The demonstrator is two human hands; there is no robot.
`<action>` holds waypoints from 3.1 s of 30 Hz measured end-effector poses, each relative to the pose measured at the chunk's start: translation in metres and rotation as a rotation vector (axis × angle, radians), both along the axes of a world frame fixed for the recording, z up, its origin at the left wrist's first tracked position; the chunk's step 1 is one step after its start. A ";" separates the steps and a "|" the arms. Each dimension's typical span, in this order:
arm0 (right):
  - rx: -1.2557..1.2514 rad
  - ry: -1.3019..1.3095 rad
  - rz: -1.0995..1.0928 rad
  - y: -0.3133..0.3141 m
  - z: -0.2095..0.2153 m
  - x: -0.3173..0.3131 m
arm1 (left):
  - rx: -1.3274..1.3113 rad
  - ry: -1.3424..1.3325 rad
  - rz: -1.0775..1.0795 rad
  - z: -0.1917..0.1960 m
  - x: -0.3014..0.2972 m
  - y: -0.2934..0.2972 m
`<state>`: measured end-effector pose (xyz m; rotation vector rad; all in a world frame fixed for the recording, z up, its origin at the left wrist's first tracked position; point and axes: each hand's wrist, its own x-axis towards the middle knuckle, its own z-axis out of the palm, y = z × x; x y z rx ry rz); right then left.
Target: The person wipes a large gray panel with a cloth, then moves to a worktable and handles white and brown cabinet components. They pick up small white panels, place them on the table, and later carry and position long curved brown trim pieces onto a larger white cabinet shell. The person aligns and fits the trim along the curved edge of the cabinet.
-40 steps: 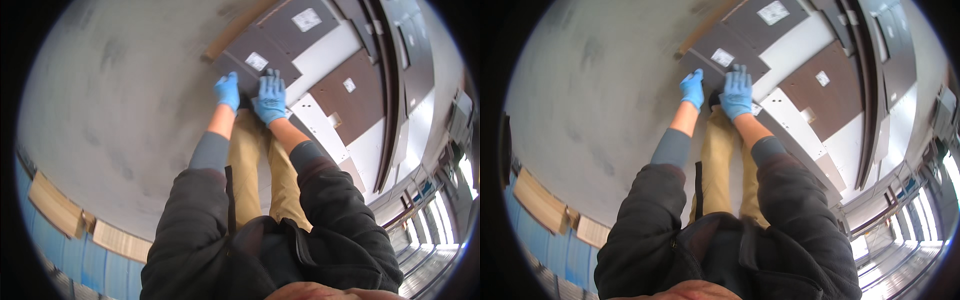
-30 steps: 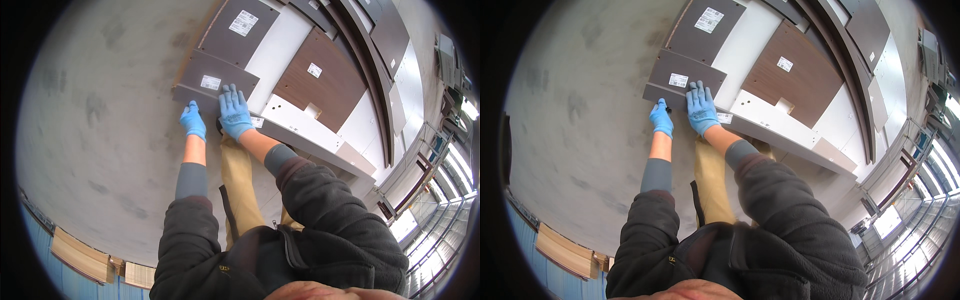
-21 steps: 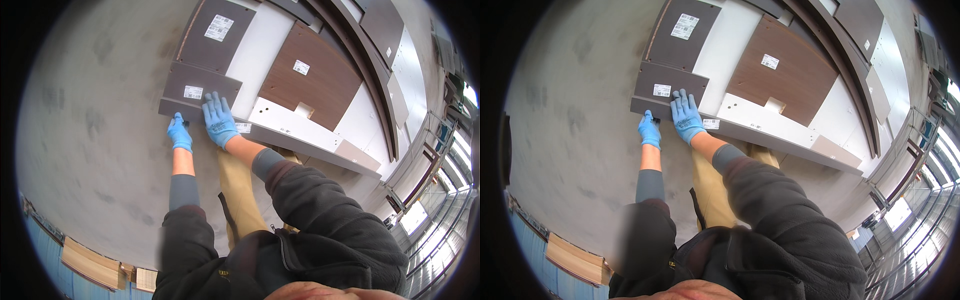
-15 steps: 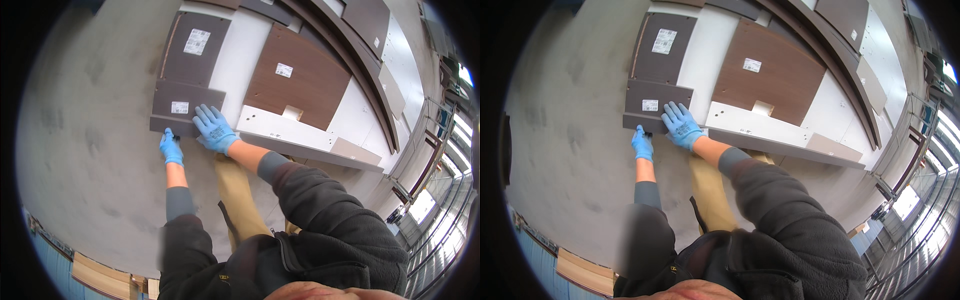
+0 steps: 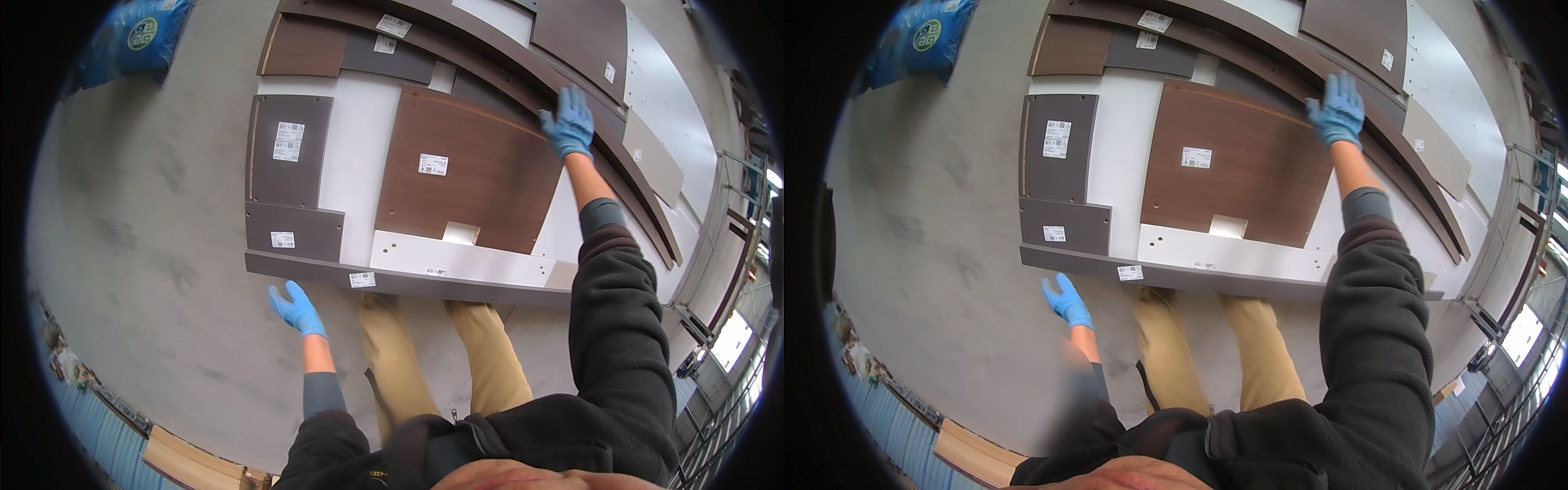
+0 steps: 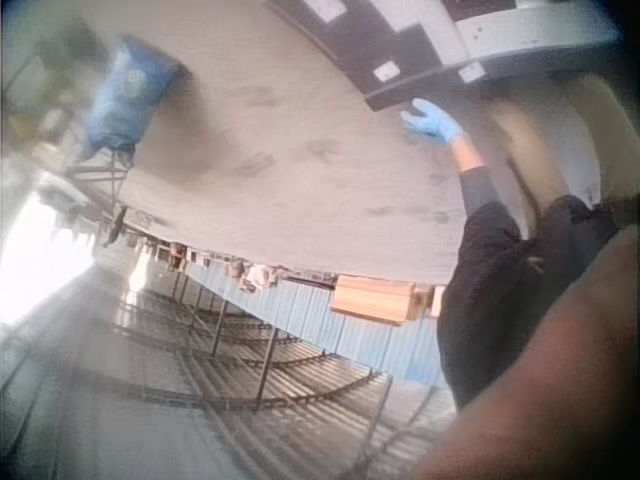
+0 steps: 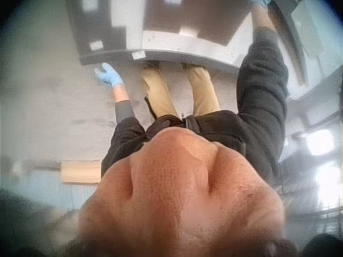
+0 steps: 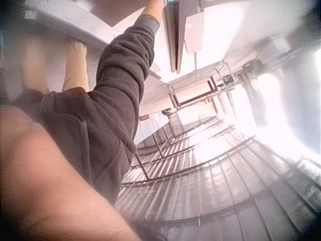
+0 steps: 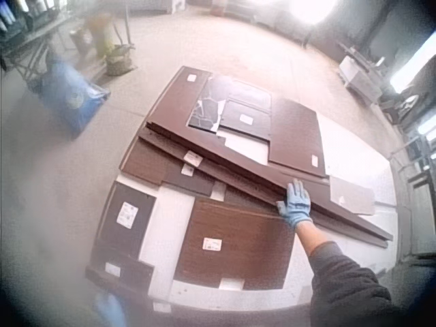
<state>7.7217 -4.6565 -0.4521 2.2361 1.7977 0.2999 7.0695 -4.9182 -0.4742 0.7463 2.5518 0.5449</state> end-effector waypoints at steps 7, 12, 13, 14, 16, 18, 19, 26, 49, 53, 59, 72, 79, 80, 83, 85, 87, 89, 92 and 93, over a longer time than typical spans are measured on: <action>-0.037 0.070 -0.016 0.013 -0.024 0.071 | -0.031 0.116 -0.180 0.006 0.031 0.000; -0.082 0.079 -0.029 0.030 -0.011 0.077 | 0.062 0.201 -0.364 0.006 0.060 0.038; -0.141 0.086 -0.047 0.034 -0.007 0.076 | 0.089 0.232 -0.423 0.008 0.070 0.051; -0.161 0.099 -0.048 0.035 -0.003 0.073 | 0.052 0.227 -0.435 0.011 0.081 0.066; -0.157 0.066 0.020 0.031 0.004 0.066 | 0.172 0.285 -0.635 0.024 0.108 0.097; -0.153 0.041 0.086 0.018 0.010 0.053 | 0.247 0.204 -0.726 0.040 0.139 0.131; -0.093 0.057 0.175 0.008 0.014 0.045 | 0.284 0.224 -0.809 0.049 0.154 0.148; -0.088 0.277 0.270 -0.061 0.020 -0.036 | 0.351 0.499 -1.387 0.089 0.227 0.236; -0.292 0.733 0.255 -0.129 -0.013 -0.119 | 0.074 -0.067 -1.821 0.007 0.219 0.275; -0.178 0.706 0.334 -0.125 -0.019 -0.115 | 0.140 0.164 -1.704 0.010 0.221 0.285; -0.089 0.584 0.368 -0.137 -0.011 -0.116 | 0.107 0.507 -1.615 0.021 0.197 0.283; -0.185 0.322 0.161 -0.172 -0.025 -0.088 | 0.136 0.660 -1.739 -0.018 0.169 0.279; -0.189 0.365 0.202 -0.184 -0.009 -0.086 | 0.105 0.633 -1.856 -0.012 0.160 0.273; -0.173 0.354 0.223 -0.187 -0.006 -0.087 | 0.113 0.594 -1.863 -0.007 0.160 0.269; -0.268 0.418 0.201 -0.197 0.003 -0.089 | 0.010 0.551 -1.858 0.008 0.158 0.252; -0.296 0.399 0.186 -0.202 0.007 -0.090 | 0.029 0.506 -1.853 0.014 0.159 0.243; -0.325 0.356 0.215 -0.206 0.008 -0.092 | -0.052 0.449 -1.838 0.018 0.160 0.234; -0.315 0.365 0.239 -0.210 0.008 -0.096 | -0.121 0.468 -1.831 0.022 0.159 0.229; -0.326 0.393 0.223 -0.216 0.007 -0.103 | -0.195 0.495 -1.823 0.030 0.155 0.227; -0.344 0.423 0.218 -0.218 0.006 -0.104 | -0.177 0.484 -1.844 0.030 0.155 0.226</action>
